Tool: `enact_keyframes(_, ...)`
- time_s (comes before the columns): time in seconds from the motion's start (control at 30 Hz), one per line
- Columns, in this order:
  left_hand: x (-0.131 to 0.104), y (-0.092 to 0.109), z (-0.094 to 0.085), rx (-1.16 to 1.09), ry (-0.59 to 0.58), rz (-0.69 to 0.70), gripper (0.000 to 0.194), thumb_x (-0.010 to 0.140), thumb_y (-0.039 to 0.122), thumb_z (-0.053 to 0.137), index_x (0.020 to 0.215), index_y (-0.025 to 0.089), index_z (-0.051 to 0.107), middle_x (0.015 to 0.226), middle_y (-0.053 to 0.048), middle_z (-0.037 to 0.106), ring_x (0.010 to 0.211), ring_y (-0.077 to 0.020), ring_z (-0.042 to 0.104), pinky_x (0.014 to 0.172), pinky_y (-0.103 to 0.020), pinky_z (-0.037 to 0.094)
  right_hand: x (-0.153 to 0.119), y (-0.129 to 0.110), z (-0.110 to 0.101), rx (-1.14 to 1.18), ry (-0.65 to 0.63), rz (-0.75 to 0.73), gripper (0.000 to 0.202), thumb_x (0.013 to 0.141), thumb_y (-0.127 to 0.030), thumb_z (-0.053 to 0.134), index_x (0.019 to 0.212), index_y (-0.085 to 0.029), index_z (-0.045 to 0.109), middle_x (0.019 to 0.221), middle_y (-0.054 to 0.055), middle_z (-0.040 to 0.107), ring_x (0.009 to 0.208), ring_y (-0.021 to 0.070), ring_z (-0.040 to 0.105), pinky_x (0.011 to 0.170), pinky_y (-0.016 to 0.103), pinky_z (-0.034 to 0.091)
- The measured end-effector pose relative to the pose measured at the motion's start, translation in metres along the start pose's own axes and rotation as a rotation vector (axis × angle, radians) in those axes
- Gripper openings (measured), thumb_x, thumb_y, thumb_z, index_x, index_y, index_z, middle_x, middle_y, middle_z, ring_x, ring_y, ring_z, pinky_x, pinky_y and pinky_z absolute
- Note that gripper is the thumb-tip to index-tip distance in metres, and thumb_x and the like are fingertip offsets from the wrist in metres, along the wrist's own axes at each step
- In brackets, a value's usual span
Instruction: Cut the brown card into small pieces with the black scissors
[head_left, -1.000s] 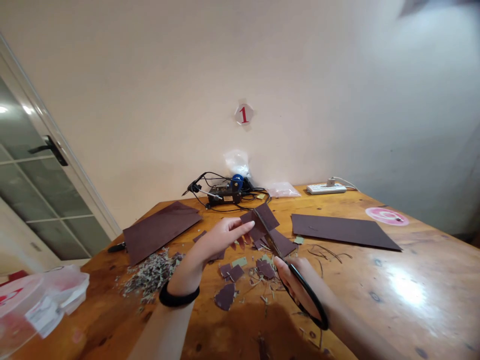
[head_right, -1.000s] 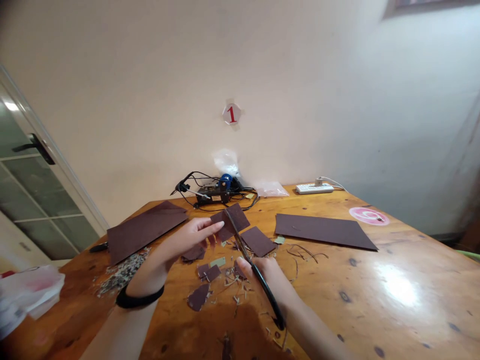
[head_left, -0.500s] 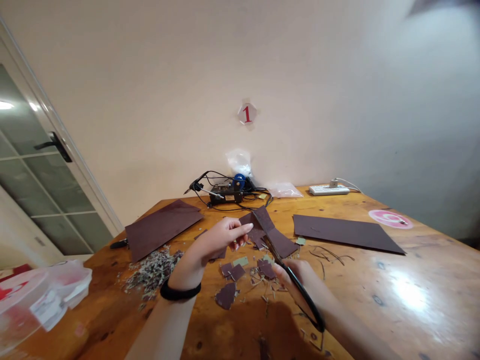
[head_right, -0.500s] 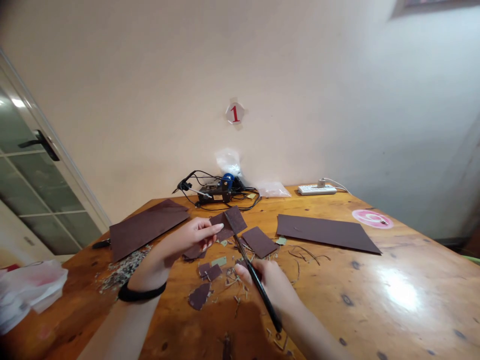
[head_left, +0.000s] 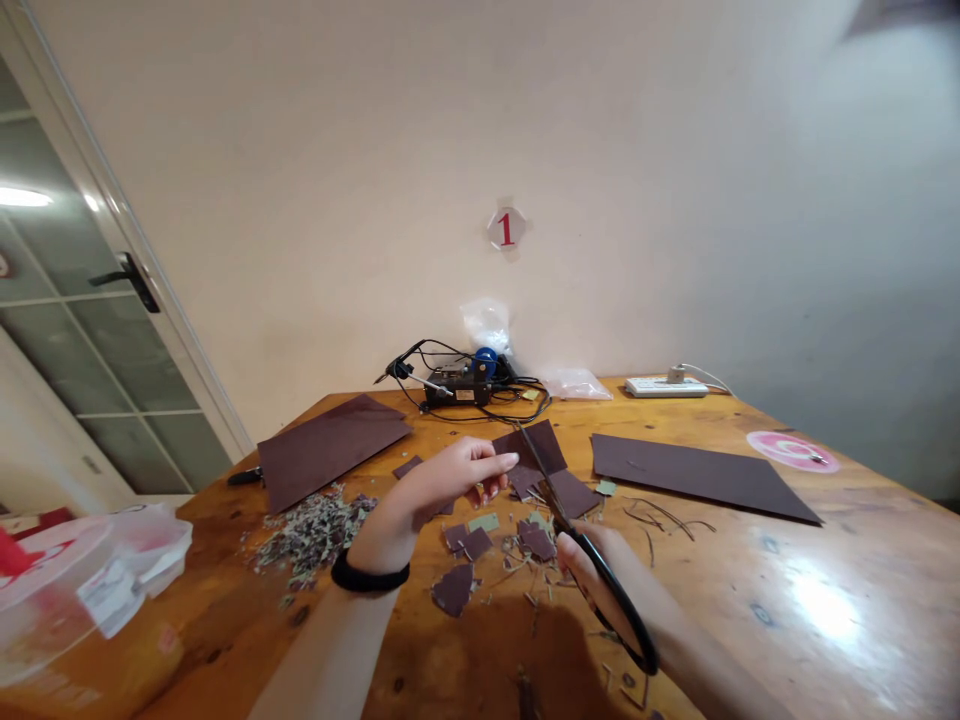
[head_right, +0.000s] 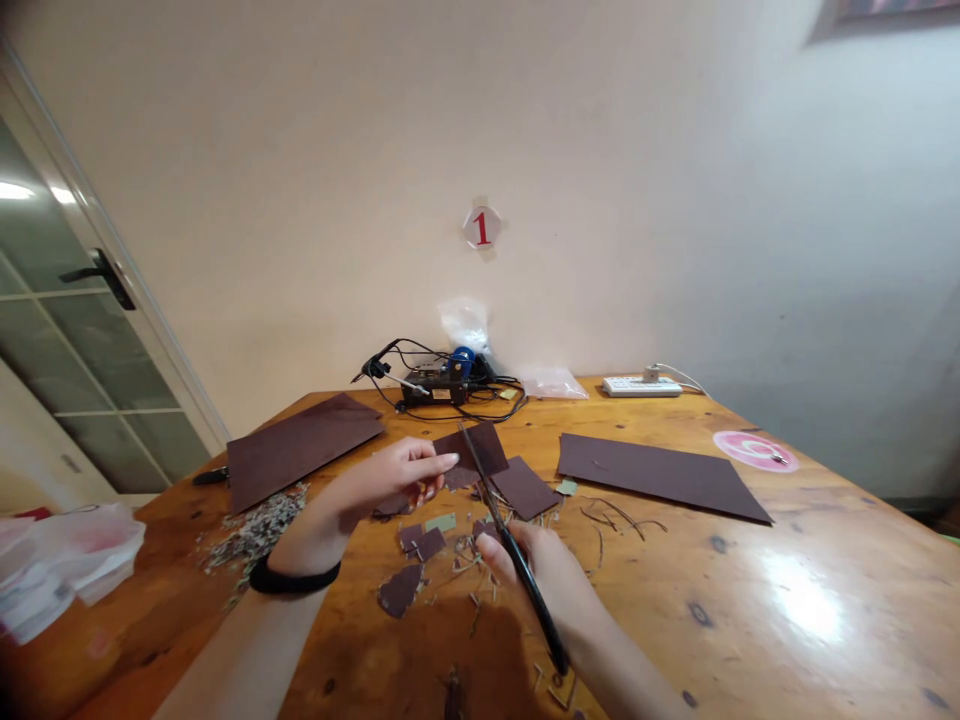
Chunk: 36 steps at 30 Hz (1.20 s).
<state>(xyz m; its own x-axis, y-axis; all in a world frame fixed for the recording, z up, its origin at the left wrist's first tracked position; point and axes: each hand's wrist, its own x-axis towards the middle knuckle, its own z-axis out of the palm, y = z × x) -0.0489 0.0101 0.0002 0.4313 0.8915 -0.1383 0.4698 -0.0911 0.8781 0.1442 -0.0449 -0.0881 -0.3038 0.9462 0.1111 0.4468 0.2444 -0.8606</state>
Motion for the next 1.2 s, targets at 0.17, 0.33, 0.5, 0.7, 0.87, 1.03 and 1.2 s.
enact_keyframes(0.17,-0.0018,0.0018,0.0009,-0.016,-0.02,0.005,0.034,0.082,0.043,0.056,0.057,0.019,0.052,0.052,0.002,0.047,0.044,-0.0087,0.04,0.046,-0.026,0.032,0.0009,0.0025,-0.0008,-0.079,0.006,0.0,0.042,0.085,-0.058,0.032,0.064,-0.022,0.036,0.058,-0.003,0.038,0.054,0.0127,0.035,0.05,0.023,0.027)
enact_keyframes(0.33,-0.0037,0.0041,0.0018,-0.07,-0.061,-0.029,0.035,0.082,0.044,0.057,0.057,0.02,0.053,0.051,0.002,0.047,0.043,-0.0086,0.038,0.045,-0.026,0.031,0.0019,0.0021,-0.0056,-0.19,0.028,0.02,0.042,0.084,-0.057,0.034,0.061,-0.023,0.035,0.057,-0.001,0.044,0.054,0.0143,0.042,0.052,0.024,0.029)
enact_keyframes(0.5,-0.0006,0.003,0.0038,-0.084,-0.062,-0.02,0.034,0.08,0.043,0.058,0.057,0.019,0.052,0.053,0.002,0.049,0.046,-0.0093,0.043,0.048,-0.026,0.035,0.0032,0.0014,-0.0071,-0.22,0.03,0.039,0.044,0.085,-0.059,0.032,0.06,-0.023,0.036,0.055,-0.001,0.046,0.052,0.0149,0.043,0.05,0.024,0.029)
enact_keyframes(0.7,-0.0009,0.0051,0.0052,-0.059,-0.063,-0.015,0.035,0.081,0.043,0.056,0.056,0.018,0.052,0.05,0.003,0.048,0.043,-0.0081,0.04,0.047,-0.025,0.035,0.0024,-0.0006,-0.0076,-0.289,0.058,0.051,0.047,0.085,-0.06,0.03,0.058,-0.023,0.035,0.055,0.0,0.046,0.053,0.0157,0.043,0.051,0.025,0.028)
enact_keyframes(0.87,-0.0013,0.0052,0.0049,-0.059,-0.048,-0.018,0.035,0.08,0.044,0.057,0.058,0.018,0.052,0.052,0.003,0.049,0.045,-0.0083,0.042,0.046,-0.023,0.035,0.0022,0.0011,-0.007,-0.29,0.078,0.071,0.048,0.085,-0.062,0.032,0.057,-0.022,0.037,0.055,0.001,0.049,0.053,0.0163,0.046,0.051,0.026,0.029)
enact_keyframes(1.03,-0.0011,0.0059,0.0043,-0.067,-0.063,-0.027,0.034,0.082,0.041,0.056,0.056,0.019,0.052,0.05,0.003,0.047,0.044,-0.0085,0.042,0.046,-0.024,0.036,0.0032,0.0025,-0.004,-0.291,0.099,0.054,0.048,0.085,-0.061,0.031,0.056,-0.022,0.035,0.053,0.0,0.045,0.051,0.015,0.041,0.05,0.026,0.028)
enact_keyframes(1.2,-0.0028,0.0069,0.0033,-0.068,-0.059,-0.017,0.034,0.082,0.042,0.057,0.056,0.019,0.052,0.047,0.004,0.045,0.04,-0.0079,0.038,0.043,-0.024,0.033,0.0025,0.0013,-0.0038,-0.255,0.102,0.016,0.046,0.085,-0.058,0.034,0.057,-0.022,0.034,0.054,-0.001,0.039,0.052,0.0137,0.036,0.05,0.025,0.026)
